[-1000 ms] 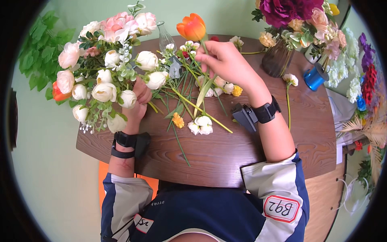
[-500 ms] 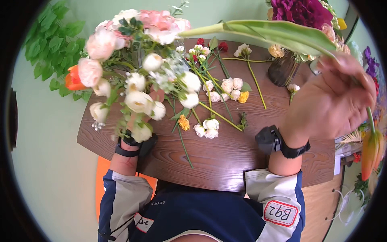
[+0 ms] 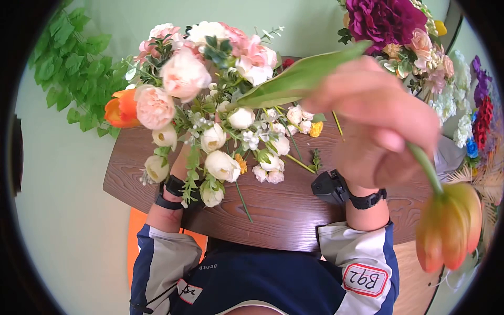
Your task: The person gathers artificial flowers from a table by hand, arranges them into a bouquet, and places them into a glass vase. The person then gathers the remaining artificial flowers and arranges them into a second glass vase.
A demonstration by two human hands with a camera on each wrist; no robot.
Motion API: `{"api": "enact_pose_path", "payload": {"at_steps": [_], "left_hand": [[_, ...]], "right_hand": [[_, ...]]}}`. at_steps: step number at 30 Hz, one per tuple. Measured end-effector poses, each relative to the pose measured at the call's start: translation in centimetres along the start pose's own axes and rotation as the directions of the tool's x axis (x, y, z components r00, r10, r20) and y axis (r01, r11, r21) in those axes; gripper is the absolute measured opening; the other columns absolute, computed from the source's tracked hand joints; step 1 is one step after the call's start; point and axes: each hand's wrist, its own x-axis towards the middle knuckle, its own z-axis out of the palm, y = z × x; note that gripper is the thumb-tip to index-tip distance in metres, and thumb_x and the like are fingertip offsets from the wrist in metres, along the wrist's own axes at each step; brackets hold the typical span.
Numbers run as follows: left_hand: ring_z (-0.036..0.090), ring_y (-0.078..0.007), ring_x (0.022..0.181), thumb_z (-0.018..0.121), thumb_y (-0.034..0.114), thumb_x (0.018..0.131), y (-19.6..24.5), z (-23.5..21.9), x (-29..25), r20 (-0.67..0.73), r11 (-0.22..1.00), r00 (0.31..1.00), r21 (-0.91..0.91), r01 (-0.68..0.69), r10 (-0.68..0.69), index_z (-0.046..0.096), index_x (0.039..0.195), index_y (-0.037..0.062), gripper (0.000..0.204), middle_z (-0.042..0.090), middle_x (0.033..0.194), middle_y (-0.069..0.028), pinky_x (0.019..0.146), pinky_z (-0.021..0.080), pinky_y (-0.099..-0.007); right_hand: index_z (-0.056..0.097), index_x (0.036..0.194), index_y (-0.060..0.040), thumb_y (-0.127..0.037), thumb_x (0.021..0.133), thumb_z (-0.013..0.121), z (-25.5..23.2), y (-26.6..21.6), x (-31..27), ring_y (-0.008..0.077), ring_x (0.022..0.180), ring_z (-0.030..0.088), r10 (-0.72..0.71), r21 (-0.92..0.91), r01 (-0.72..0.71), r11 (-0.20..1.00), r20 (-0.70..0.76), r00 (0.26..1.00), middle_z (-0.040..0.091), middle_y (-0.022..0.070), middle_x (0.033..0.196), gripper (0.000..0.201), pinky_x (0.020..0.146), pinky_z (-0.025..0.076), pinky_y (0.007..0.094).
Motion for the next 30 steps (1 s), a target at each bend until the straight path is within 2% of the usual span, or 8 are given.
{"api": "enact_pose_path", "payload": {"at_steps": [6,9,13,23,24,27,28,30], "left_hand": [[0.049,-0.0149,0.075,0.053,0.018,0.087,-0.8,-0.9,-2.2,-0.001,1.0,1.0,-0.011,0.003,-0.003,0.048,0.106,0.0093,0.022,0.052,0.093,-0.0046,0.064,0.039,-0.0277],[0.049,-0.0152,0.076,0.053,0.019,0.087,-1.0,-1.3,-2.5,0.0,1.0,1.0,-0.018,0.006,-0.006,0.048,0.107,0.0092,0.023,0.052,0.094,-0.0048,0.065,0.039,-0.0278],[0.049,-0.0156,0.078,0.053,0.02,0.087,-1.5,-1.5,-2.6,-0.006,1.0,1.0,-0.026,0.004,-0.004,0.047,0.108,0.009,0.024,0.052,0.095,-0.0052,0.066,0.039,-0.0279],[0.049,-0.0165,0.082,0.053,0.021,0.087,-1.3,-3.0,-2.2,-0.001,0.999,1.0,-0.034,-0.001,0.001,0.045,0.111,0.0086,0.028,0.052,0.099,-0.006,0.07,0.04,-0.0282],[0.049,-0.0166,0.082,0.053,0.021,0.087,-2.0,-2.7,-3.0,-0.001,0.999,1.0,-0.035,-0.001,0.001,0.045,0.111,0.0086,0.028,0.051,0.099,-0.0061,0.07,0.04,-0.0283],[0.05,-0.0168,0.083,0.053,0.022,0.087,-2.9,-2.1,-2.1,-0.003,0.999,1.0,-0.037,-0.002,0.001,0.045,0.112,0.0084,0.029,0.051,0.1,-0.0064,0.071,0.04,-0.0284],[0.05,-0.0169,0.084,0.053,0.022,0.087,-3.3,-1.8,-1.5,-0.004,0.999,1.0,-0.039,-0.002,0.002,0.045,0.112,0.0084,0.03,0.051,0.101,-0.0065,0.071,0.04,-0.0284],[0.05,-0.0171,0.085,0.053,0.023,0.087,-2.1,-3.5,-3.4,-0.005,0.999,1.0,-0.042,-0.004,0.004,0.044,0.113,0.0083,0.03,0.051,0.101,-0.0066,0.072,0.04,-0.0285]], "right_hand": [[0.058,0.09,0.0041,-0.019,0.092,0.044,3.5,1.8,-0.9,0.0222,0.066,0.061,0.171,0.246,-0.181,0.952,0.062,0.983,0.063,0.0126,0.076,0.027,0.062,0.048,0.0306],[0.058,0.091,0.003,-0.013,0.093,0.043,4.1,1.4,-1.4,0.0183,0.071,0.059,0.252,0.163,-0.278,0.947,0.161,0.954,0.062,0.0105,0.083,0.022,0.065,0.048,0.0288],[0.054,0.098,0.0028,-0.01,0.094,0.036,4.4,1.0,-1.5,0.0157,0.077,0.056,0.413,0.302,-0.488,0.819,0.28,0.866,0.057,0.0092,0.093,0.023,0.073,0.046,0.0268],[0.054,0.1,0.0013,-0.008,0.093,0.04,4.9,-0.3,-0.8,0.0152,0.078,0.057,0.532,0.138,-0.612,0.778,0.372,0.76,0.056,0.0082,0.091,0.018,0.07,0.046,0.0261],[0.058,0.092,0.0017,0.004,0.084,0.048,5.8,-0.3,-1.2,0.0207,0.076,0.06,0.523,0.211,-0.581,0.786,0.274,0.807,0.061,0.0102,0.083,0.013,0.068,0.049,0.0272],[0.058,0.095,0.0006,0.005,0.083,0.047,5.9,-0.2,-1.1,0.0212,0.075,0.061,0.552,0.178,-0.648,0.741,0.388,0.738,0.06,0.0104,0.084,0.017,0.068,0.048,0.0282],[0.055,0.101,-0.0003,-0.013,0.092,0.045,5.8,0.0,-1.2,0.0135,0.075,0.055,0.576,0.228,-0.709,0.667,0.445,0.685,0.057,0.0071,0.091,0.019,0.068,0.046,0.0251],[0.055,0.101,-0.0004,-0.014,0.092,0.045,6.1,-0.2,-1.5,0.0139,0.075,0.054,0.593,0.245,-0.715,0.655,0.419,0.687,0.057,0.0075,0.09,0.019,0.068,0.046,0.0247]]}}
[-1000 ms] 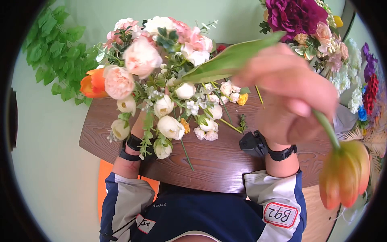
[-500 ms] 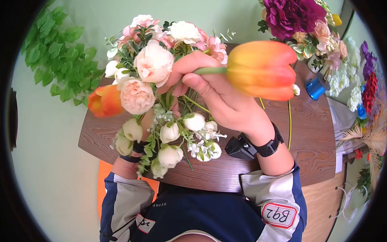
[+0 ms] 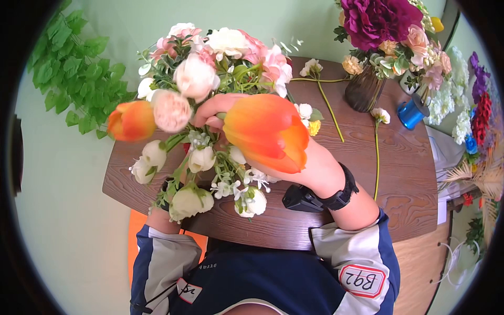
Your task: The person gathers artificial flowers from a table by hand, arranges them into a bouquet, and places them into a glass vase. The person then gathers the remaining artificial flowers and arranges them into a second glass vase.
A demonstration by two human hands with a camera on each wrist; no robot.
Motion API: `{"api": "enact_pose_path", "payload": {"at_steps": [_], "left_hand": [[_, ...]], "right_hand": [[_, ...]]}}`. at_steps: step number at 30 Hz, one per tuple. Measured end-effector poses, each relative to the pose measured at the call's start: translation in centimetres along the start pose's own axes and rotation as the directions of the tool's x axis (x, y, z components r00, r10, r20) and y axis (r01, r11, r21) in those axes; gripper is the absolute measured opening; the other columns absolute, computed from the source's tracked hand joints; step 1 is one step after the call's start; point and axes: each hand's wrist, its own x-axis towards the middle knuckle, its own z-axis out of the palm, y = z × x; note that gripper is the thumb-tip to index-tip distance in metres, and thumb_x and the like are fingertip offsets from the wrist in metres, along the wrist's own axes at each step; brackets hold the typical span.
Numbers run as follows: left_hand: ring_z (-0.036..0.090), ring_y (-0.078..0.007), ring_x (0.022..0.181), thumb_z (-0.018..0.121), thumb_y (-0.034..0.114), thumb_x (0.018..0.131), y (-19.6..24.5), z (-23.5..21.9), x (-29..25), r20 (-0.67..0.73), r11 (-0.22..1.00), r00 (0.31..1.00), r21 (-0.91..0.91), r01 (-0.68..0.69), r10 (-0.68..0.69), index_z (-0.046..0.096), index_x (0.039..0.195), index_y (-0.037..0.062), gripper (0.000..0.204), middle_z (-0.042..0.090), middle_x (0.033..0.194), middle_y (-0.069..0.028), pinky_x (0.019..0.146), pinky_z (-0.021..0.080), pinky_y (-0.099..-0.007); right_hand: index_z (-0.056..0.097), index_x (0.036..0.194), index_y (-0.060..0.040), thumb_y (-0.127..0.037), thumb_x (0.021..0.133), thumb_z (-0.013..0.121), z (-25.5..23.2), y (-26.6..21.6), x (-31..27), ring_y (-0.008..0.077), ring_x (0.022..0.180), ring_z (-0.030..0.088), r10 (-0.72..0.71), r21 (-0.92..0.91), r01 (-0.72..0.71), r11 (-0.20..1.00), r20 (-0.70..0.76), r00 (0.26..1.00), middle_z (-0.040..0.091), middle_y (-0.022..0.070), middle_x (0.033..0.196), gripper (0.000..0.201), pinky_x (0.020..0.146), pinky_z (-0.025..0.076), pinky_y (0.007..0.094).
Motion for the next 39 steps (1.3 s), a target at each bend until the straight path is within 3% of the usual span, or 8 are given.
{"api": "enact_pose_path", "payload": {"at_steps": [5,8,15,25,29,31,34,39], "left_hand": [[0.05,-0.0176,0.087,0.053,0.023,0.087,-1.1,0.4,0.8,0.001,1.0,1.0,-0.008,-0.004,0.004,0.044,0.114,0.0081,0.032,0.051,0.103,-0.007,0.073,0.041,-0.0286],[0.05,-0.0179,0.088,0.053,0.024,0.087,-0.1,-0.8,0.8,0.005,1.0,1.0,-0.011,-0.006,0.006,0.043,0.115,0.008,0.033,0.051,0.104,-0.0073,0.074,0.041,-0.0287],[0.05,-0.0185,0.091,0.053,0.025,0.088,-0.3,-1.5,-0.4,0.004,1.0,1.0,-0.004,-0.017,0.017,0.042,0.117,0.0077,0.036,0.051,0.106,-0.0079,0.077,0.041,-0.029],[0.051,-0.0194,0.095,0.053,0.027,0.088,-0.2,-2.3,1.6,-0.01,0.998,0.999,-0.019,-0.052,0.052,0.04,0.12,0.0072,0.04,0.05,0.11,-0.0087,0.08,0.042,-0.0293],[0.051,-0.0198,0.096,0.053,0.028,0.088,0.0,-2.8,2.0,-0.005,0.998,0.998,-0.021,-0.058,0.057,0.04,0.121,0.0071,0.041,0.05,0.111,-0.0091,0.081,0.042,-0.0294],[0.051,-0.02,0.097,0.053,0.028,0.088,0.3,-3.2,2.3,-0.002,0.998,0.998,-0.023,-0.06,0.059,0.039,0.122,0.007,0.042,0.05,0.112,-0.0093,0.082,0.042,-0.0295],[0.051,-0.0203,0.098,0.053,0.029,0.088,-0.4,-3.3,2.4,-0.004,0.998,0.998,-0.028,-0.063,0.063,0.039,0.123,0.0068,0.043,0.05,0.113,-0.0095,0.083,0.042,-0.0296],[0.051,-0.0207,0.1,0.053,0.029,0.088,-0.3,-4.3,2.3,-0.008,0.997,0.998,-0.043,-0.058,0.057,0.038,0.124,0.0066,0.045,0.05,0.115,-0.0099,0.085,0.043,-0.0298]], "right_hand": [[0.055,0.102,-0.0013,-0.013,0.091,0.046,0.6,0.9,0.0,0.0153,0.075,0.054,-0.141,-0.142,0.123,0.982,-0.126,0.982,0.057,0.0092,0.089,0.018,0.068,0.045,0.0251],[0.054,0.103,-0.0011,-0.011,0.091,0.045,0.2,0.4,0.1,0.0178,0.076,0.055,0.034,-0.181,-0.038,0.983,-0.029,0.999,0.058,0.0102,0.088,0.018,0.068,0.045,0.0281],[0.054,0.101,0.0019,-0.01,0.067,0.062,1.0,2.4,0.1,0.0309,0.079,0.056,-0.266,-0.383,0.244,0.891,-0.005,0.964,0.058,0.0137,0.087,0.037,0.068,0.047,0.0349],[0.059,0.084,0.0047,0.01,0.067,0.055,-1.1,0.0,0.4,0.0267,0.07,0.059,-0.583,-0.499,0.403,0.767,-0.28,0.763,0.06,0.0159,0.077,0.018,0.064,0.048,0.0319],[0.055,0.099,0.0056,0.004,0.072,0.057,-1.6,0.4,-0.3,0.0219,0.08,0.06,-0.524,-0.421,0.341,0.841,-0.47,0.711,0.061,0.0148,0.093,0.027,0.069,0.047,0.0287],[0.05,0.108,0.0053,-0.003,0.074,0.061,-2.2,0.2,-0.4,0.0221,0.087,0.058,-0.557,-0.41,0.396,0.822,-0.426,0.713,0.059,0.0154,0.102,0.037,0.071,0.047,0.0284],[0.047,0.113,0.003,-0.035,0.079,0.063,-3.2,-1.7,0.0,0.0268,0.099,0.053,-0.64,-0.693,0.419,0.587,-0.08,0.764,0.048,0.0245,0.118,0.054,0.081,0.045,0.0347],[0.058,0.099,0.0004,-0.003,0.066,0.068,-2.2,-2.3,0.1,0.0282,0.089,0.057,-0.532,-0.695,0.433,0.574,0.086,0.843,0.058,0.0167,0.103,0.034,0.075,0.047,0.0345]]}}
